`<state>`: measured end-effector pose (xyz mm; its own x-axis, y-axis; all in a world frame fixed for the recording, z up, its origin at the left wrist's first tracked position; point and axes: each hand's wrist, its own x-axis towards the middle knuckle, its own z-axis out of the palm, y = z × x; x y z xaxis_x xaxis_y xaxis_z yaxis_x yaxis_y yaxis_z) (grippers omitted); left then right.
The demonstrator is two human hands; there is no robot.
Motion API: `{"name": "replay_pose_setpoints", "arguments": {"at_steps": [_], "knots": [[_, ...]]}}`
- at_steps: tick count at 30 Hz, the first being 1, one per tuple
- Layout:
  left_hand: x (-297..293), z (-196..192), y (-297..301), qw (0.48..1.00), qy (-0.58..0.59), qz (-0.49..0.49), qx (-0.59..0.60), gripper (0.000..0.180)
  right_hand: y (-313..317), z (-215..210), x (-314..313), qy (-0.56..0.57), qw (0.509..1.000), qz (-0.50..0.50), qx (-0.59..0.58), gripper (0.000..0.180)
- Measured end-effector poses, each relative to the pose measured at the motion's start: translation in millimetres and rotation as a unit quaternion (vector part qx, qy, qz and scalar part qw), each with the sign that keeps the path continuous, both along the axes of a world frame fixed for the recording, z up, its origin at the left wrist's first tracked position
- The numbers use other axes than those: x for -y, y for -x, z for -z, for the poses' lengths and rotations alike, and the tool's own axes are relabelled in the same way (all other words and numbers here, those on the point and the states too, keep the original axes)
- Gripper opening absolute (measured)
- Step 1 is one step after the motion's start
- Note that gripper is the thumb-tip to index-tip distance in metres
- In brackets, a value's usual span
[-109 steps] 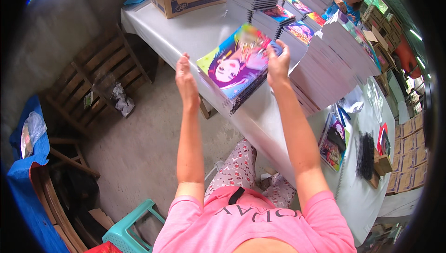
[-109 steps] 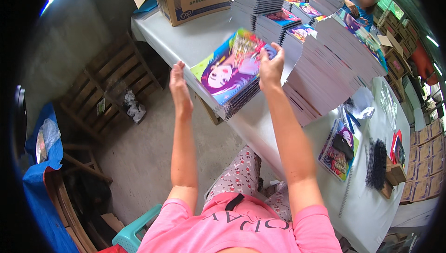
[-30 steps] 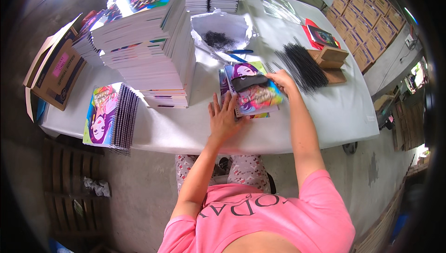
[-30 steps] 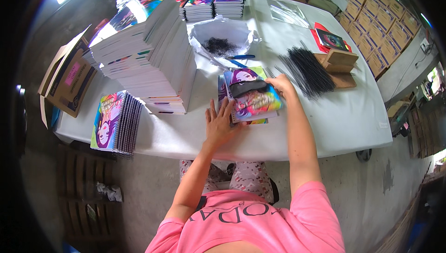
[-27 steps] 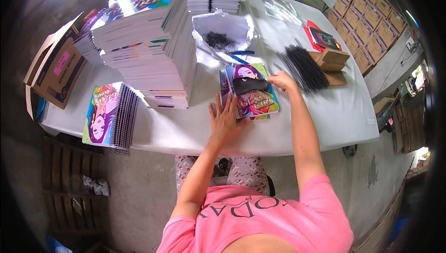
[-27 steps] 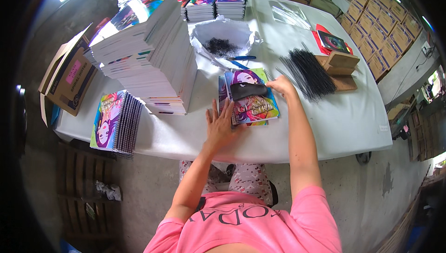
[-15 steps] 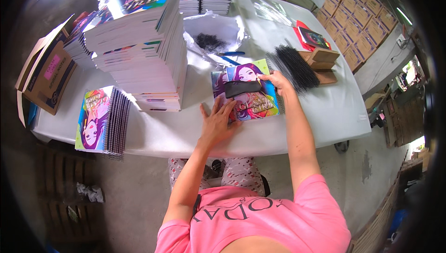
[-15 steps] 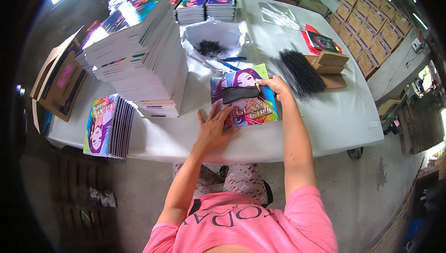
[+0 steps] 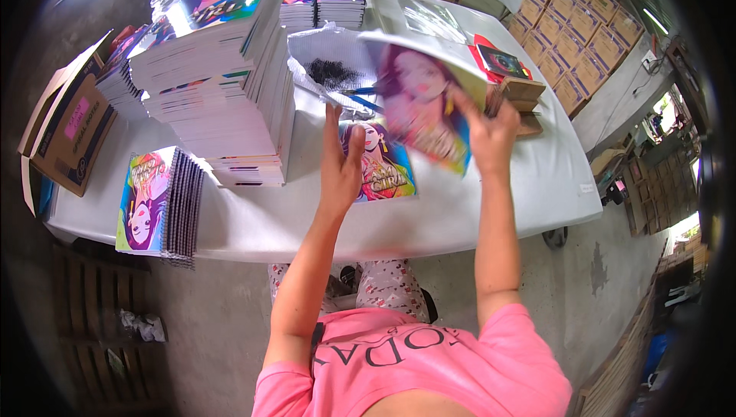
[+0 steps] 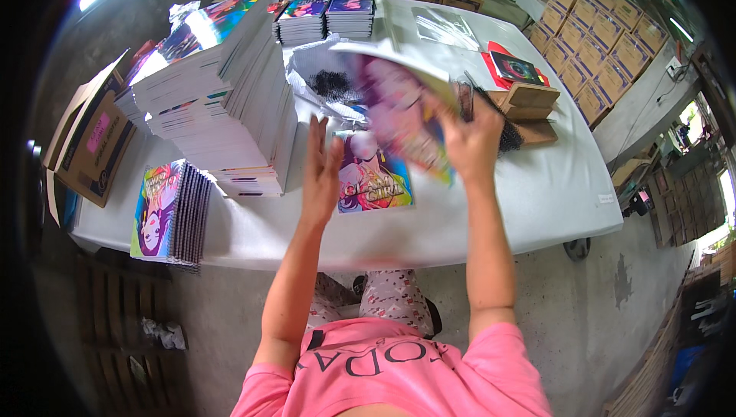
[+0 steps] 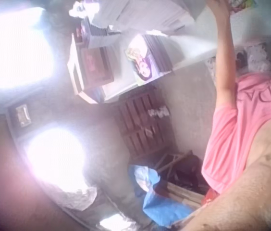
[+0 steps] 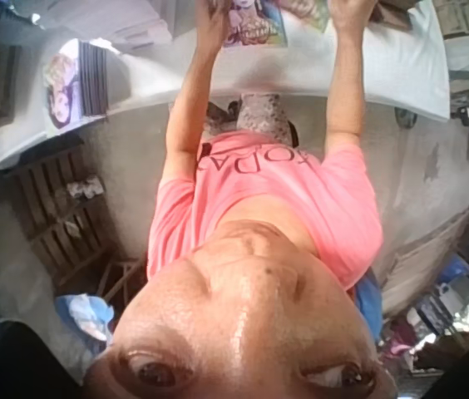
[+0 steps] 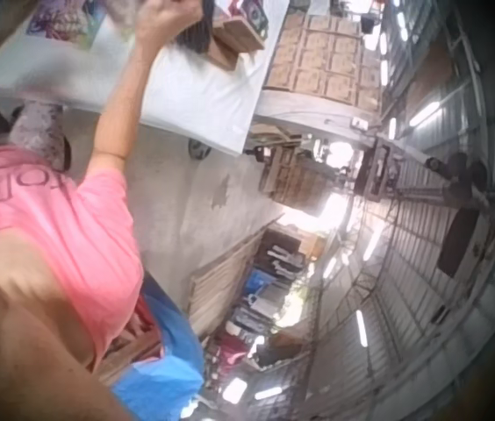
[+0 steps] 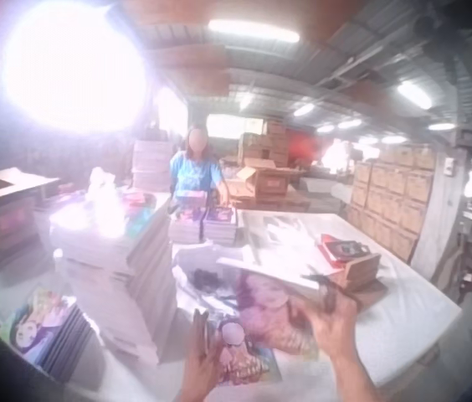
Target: The person binds notebooks by manually threading plastic spiral coils into the pre-punched holes of notebook covers and paper stacks, then placing the finished notebooks onto a stack.
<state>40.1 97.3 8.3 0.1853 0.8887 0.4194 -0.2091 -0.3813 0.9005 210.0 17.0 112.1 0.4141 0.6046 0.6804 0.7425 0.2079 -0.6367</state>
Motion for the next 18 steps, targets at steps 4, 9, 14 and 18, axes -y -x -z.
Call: {"name": "replay_pose_setpoints", "arguments": {"at_steps": [4,9,14,18], "knots": [[12,-58,38,0.992,0.013,0.095,0.086,0.027,48,37,35,-0.037,0.946,-0.193,-0.258,0.048],[47,-85,98,0.838,-0.314,-0.058,-0.442,0.032,19,57,64,0.000,0.876,-0.230,-0.424,0.040],[52,-31,93,0.761,-0.346,-0.084,-0.543,0.038,47,88,74,0.130,0.884,-0.186,-0.408,0.037],[54,-25,90,0.765,-0.366,-0.110,-0.519,0.041,101,112,72,0.134,0.851,-0.228,-0.454,0.040]]}}
